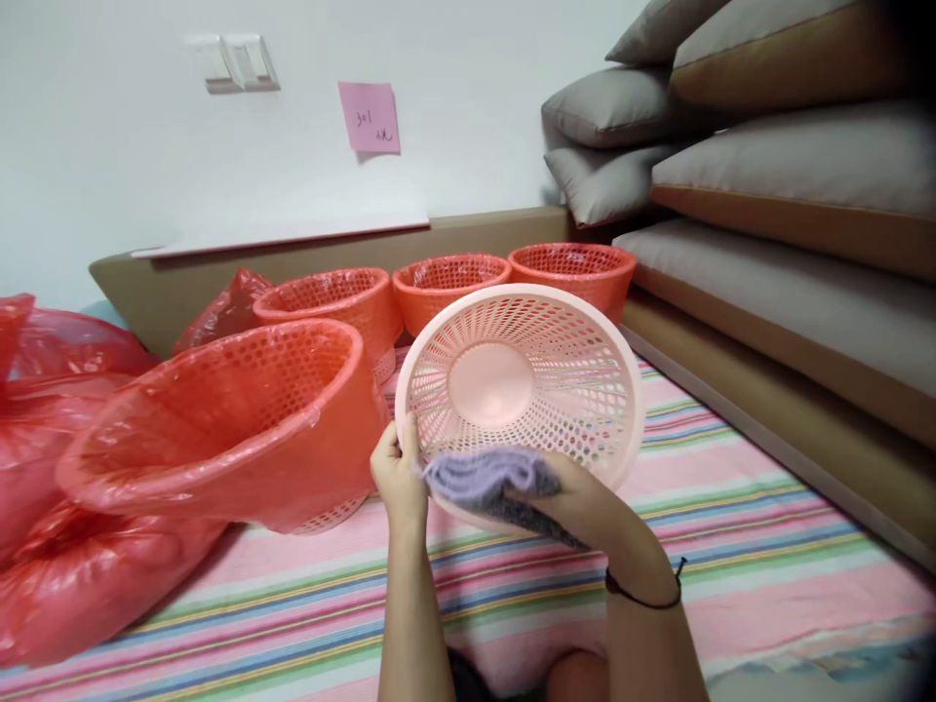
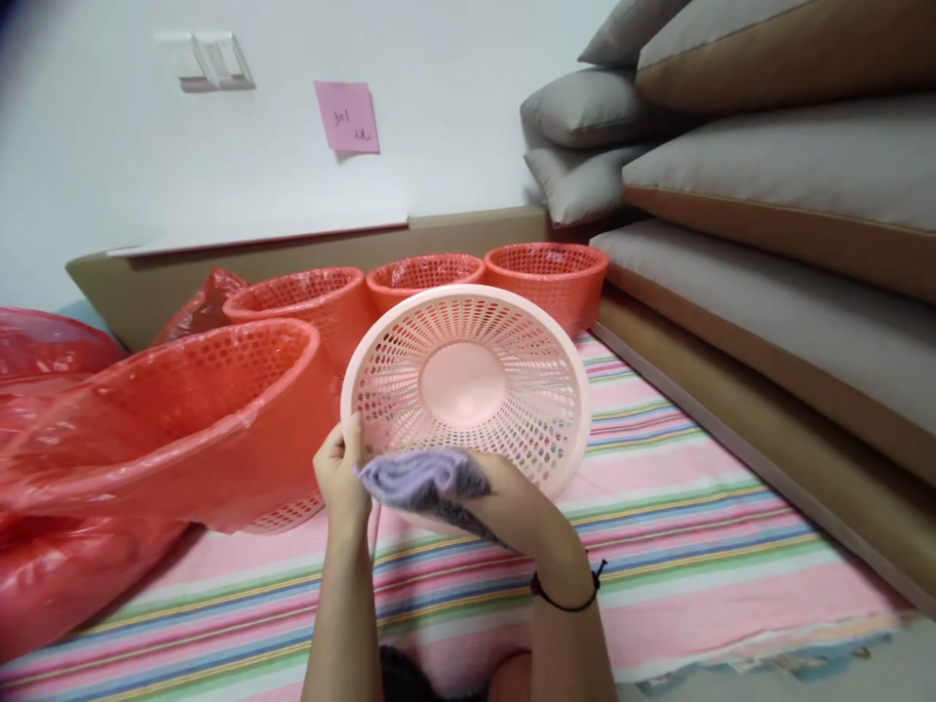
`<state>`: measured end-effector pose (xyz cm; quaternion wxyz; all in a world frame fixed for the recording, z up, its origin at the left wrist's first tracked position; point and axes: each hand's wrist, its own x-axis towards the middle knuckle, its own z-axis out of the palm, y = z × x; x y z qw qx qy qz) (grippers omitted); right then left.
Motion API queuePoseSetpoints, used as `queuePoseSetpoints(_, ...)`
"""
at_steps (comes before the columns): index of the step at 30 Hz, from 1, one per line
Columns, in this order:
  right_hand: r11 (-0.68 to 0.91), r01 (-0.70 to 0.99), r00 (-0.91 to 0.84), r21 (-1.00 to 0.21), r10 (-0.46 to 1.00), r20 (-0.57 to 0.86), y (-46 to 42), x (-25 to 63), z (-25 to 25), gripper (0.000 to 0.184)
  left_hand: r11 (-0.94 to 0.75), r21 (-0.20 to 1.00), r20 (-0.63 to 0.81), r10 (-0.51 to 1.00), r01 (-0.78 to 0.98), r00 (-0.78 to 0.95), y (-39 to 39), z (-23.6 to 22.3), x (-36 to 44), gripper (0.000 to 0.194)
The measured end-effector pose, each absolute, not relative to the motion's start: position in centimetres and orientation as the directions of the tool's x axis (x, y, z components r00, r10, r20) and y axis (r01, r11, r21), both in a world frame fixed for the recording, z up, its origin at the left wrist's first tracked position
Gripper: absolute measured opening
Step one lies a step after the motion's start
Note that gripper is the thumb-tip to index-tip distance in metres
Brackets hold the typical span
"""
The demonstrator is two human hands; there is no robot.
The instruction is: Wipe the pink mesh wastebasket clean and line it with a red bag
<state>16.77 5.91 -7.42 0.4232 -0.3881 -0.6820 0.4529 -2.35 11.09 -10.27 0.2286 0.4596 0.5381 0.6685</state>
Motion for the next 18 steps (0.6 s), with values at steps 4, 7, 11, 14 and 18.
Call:
queuePoseSetpoints(4,0.190,0.036,0.262,-0.981,0.946,0.193,8.0,16.0,-8.6,0.046,-0.334,0.942,0.322,0.853,0.044,-0.411,11.2,-10.5,-2.2,0.047)
queuePoseSetpoints(7,0.235,0.112,0.415,-0.966,0.872,0.260,9.9,15.4,-10.0,0.046,-0.345,0.938,0.313,0.874,-0.020,-0.372,11.3,-10.8,-1.7,0.048)
queuePoseSetpoints(11,0.211,0.374,0.391,-0.903,0.847,0.360,12.6,16.0,-10.9,0.040,-0.358,0.934,0.328,0.865,-0.010,-0.379,11.4,-11.1,-1.4,0.047)
queuePoseSetpoints(14,0.176,0.563,0.334,-0.808,0.845,0.417,15.7,16.0,-11.0,0.051,-0.371,0.929,0.342,0.860,-0.006,-0.378,11.4,-11.1,-1.6,0.046)
queuePoseSetpoints(18,0.147,0.618,0.130,-0.773,0.950,0.285,19.3,13.7,-12.7,0.050,-0.379,0.925,0.361,0.873,0.009,-0.328,11.6,-11.5,-2.0,0.043)
